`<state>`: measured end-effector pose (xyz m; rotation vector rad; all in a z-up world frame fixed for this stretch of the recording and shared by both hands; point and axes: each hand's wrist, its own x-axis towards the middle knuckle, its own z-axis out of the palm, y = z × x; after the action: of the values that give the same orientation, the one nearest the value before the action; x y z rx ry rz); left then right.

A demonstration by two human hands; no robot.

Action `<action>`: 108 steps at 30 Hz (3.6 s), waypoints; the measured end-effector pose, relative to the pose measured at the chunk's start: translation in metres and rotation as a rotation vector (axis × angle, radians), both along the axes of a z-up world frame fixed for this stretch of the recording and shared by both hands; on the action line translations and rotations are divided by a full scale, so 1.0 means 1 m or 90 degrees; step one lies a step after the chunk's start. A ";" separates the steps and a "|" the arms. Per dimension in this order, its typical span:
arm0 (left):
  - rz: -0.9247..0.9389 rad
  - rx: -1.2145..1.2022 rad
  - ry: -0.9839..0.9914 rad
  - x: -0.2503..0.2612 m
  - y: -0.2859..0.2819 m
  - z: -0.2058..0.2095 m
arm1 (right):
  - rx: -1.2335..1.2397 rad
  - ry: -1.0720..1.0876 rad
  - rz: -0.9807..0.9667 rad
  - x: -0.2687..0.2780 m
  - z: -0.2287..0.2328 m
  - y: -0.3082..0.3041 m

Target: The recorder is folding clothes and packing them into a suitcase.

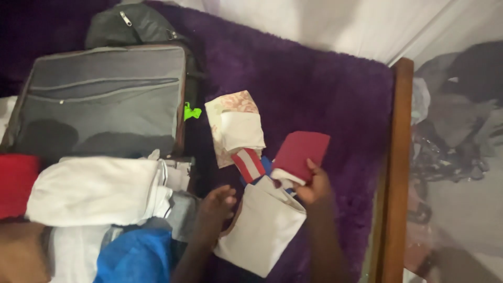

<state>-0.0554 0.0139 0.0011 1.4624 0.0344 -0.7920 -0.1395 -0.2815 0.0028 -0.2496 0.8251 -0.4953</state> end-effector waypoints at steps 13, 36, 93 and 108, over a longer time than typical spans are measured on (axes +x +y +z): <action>0.090 0.378 -0.395 0.029 0.055 0.087 | 0.145 -0.099 0.150 -0.003 0.131 0.215; 0.072 -0.642 0.225 -0.019 0.120 0.130 | -0.019 -0.234 0.391 -0.021 0.101 0.236; 0.430 -0.356 0.272 -0.113 0.503 0.133 | -0.310 0.155 0.481 -0.070 0.106 0.636; 0.298 -0.265 0.213 -0.121 0.477 0.118 | -0.305 0.092 0.380 -0.103 0.138 0.615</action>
<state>-0.1764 0.4911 0.1196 0.8673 0.4261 -0.6015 -0.2424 0.3330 0.1411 -0.9514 0.7182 -0.1022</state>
